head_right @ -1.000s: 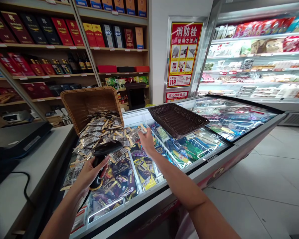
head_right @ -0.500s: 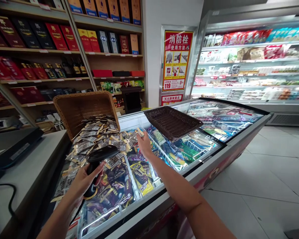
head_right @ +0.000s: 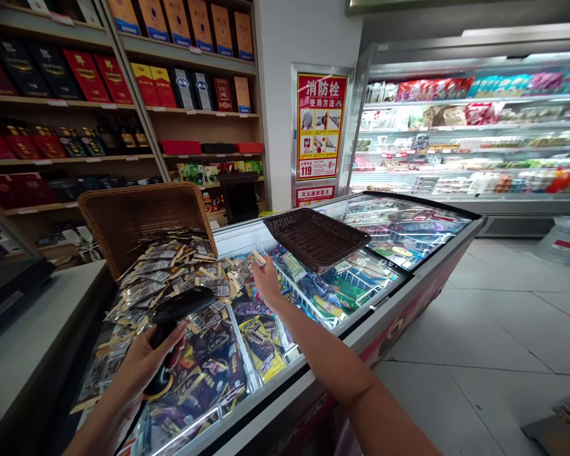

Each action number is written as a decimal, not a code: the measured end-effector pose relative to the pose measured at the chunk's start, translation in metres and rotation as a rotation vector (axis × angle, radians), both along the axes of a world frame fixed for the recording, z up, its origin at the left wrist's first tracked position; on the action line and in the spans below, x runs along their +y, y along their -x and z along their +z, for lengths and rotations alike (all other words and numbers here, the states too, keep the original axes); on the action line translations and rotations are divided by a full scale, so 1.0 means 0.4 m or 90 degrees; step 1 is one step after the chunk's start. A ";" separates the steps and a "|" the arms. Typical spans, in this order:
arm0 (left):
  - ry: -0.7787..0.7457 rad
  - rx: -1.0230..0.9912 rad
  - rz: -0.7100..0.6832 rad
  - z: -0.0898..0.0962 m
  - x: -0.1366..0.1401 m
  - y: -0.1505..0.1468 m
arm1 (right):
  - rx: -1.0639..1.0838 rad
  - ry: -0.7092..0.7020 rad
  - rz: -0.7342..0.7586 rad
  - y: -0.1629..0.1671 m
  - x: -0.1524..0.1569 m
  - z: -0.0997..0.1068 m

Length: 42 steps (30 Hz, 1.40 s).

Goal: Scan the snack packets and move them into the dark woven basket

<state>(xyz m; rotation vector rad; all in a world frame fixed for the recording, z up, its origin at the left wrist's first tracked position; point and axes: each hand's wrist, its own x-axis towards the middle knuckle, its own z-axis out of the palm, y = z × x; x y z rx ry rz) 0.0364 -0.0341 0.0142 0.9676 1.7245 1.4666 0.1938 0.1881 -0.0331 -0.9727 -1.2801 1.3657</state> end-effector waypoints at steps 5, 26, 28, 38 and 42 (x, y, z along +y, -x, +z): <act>0.002 -0.003 -0.001 0.002 0.000 -0.005 | -0.028 -0.008 -0.032 0.003 0.010 -0.011; 0.005 0.024 -0.019 -0.025 0.006 0.006 | 0.002 -0.018 -0.059 -0.002 -0.011 -0.021; 0.018 0.027 -0.025 -0.035 0.004 0.006 | 0.011 -0.007 -0.070 -0.006 -0.016 -0.027; 0.050 0.001 -0.057 -0.055 -0.007 0.013 | 0.003 0.000 -0.052 -0.020 -0.004 -0.065; 0.038 -0.002 -0.046 -0.042 -0.019 0.000 | -0.003 0.005 -0.052 -0.029 -0.012 -0.070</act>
